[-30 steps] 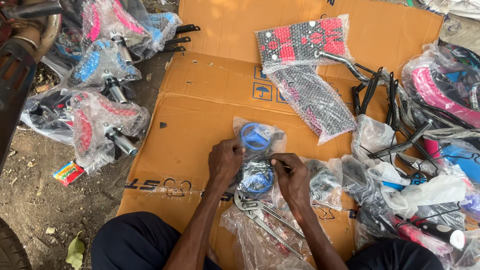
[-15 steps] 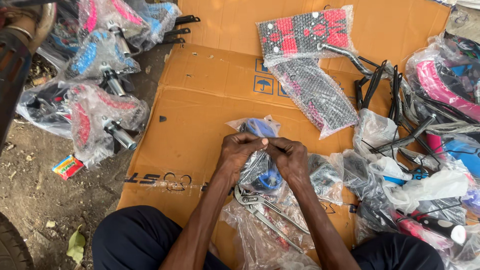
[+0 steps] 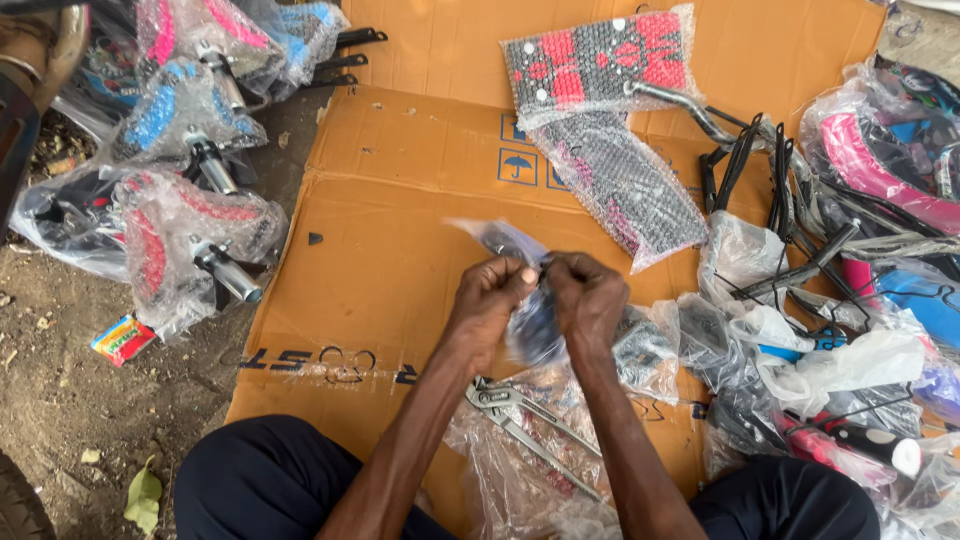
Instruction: The person assembles scooter wheel components by inserting a metal pin into a black wheel hub, securing it with pliers, and attaching a pink plastic hub cap. The person repeats the process with a blue hub cap.
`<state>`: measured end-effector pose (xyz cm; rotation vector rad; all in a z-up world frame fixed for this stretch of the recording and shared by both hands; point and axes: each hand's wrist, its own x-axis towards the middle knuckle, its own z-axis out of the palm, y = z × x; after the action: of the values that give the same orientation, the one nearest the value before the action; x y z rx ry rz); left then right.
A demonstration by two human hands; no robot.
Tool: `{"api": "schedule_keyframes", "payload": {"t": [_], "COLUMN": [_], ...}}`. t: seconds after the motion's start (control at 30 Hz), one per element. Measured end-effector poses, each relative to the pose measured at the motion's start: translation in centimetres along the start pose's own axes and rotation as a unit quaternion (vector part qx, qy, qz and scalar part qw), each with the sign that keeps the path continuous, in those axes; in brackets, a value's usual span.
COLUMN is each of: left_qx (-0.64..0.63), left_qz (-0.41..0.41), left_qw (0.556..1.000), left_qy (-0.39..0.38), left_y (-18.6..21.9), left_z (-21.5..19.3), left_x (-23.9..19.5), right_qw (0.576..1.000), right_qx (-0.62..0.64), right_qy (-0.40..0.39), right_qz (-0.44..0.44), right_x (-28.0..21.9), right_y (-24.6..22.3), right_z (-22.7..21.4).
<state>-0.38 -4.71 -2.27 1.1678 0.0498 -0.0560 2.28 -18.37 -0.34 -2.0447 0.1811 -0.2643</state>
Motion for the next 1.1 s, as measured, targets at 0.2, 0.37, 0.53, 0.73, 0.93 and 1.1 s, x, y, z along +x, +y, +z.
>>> {"api": "schedule_keyframes", "payload": {"t": [0.2, 0.37, 0.53, 0.73, 0.93, 1.1], "left_qx": [-0.207, -0.247, -0.386, 0.109, 0.338, 0.456], "left_qz": [-0.002, -0.006, 0.016, 0.061, 0.089, 0.085], "left_qw": [0.972, 0.953, 0.917, 0.980, 0.884, 0.859], "left_qy": [-0.114, -0.176, -0.101, 0.156, 0.309, 0.215], "left_y": [2.6, 2.6, 3.2, 2.2, -2.8, -6.0], "left_z": [-0.9, -2.2, -2.0, -4.2, -8.8, -11.6], "left_x": [-2.4, -3.9, -2.4, 0.6, 3.9, 5.9], "right_qw": [1.000, 0.983, 0.966, 0.969, 0.976, 0.991], "right_qx": [-0.019, 0.145, 0.174, 0.218, -0.065, -0.056], "right_qy": [-0.002, -0.048, -0.114, -0.018, 0.030, -0.124], "right_qz": [0.009, 0.104, 0.156, 0.112, -0.204, 0.004], "right_x": [6.2, 6.5, 7.8, 5.6, -9.8, -14.0], "right_y": [6.8, 12.8, 14.1, 10.0, 4.6, 1.9], "right_z": [1.3, 4.1, 4.7, -1.1, -2.0, 1.6]}}
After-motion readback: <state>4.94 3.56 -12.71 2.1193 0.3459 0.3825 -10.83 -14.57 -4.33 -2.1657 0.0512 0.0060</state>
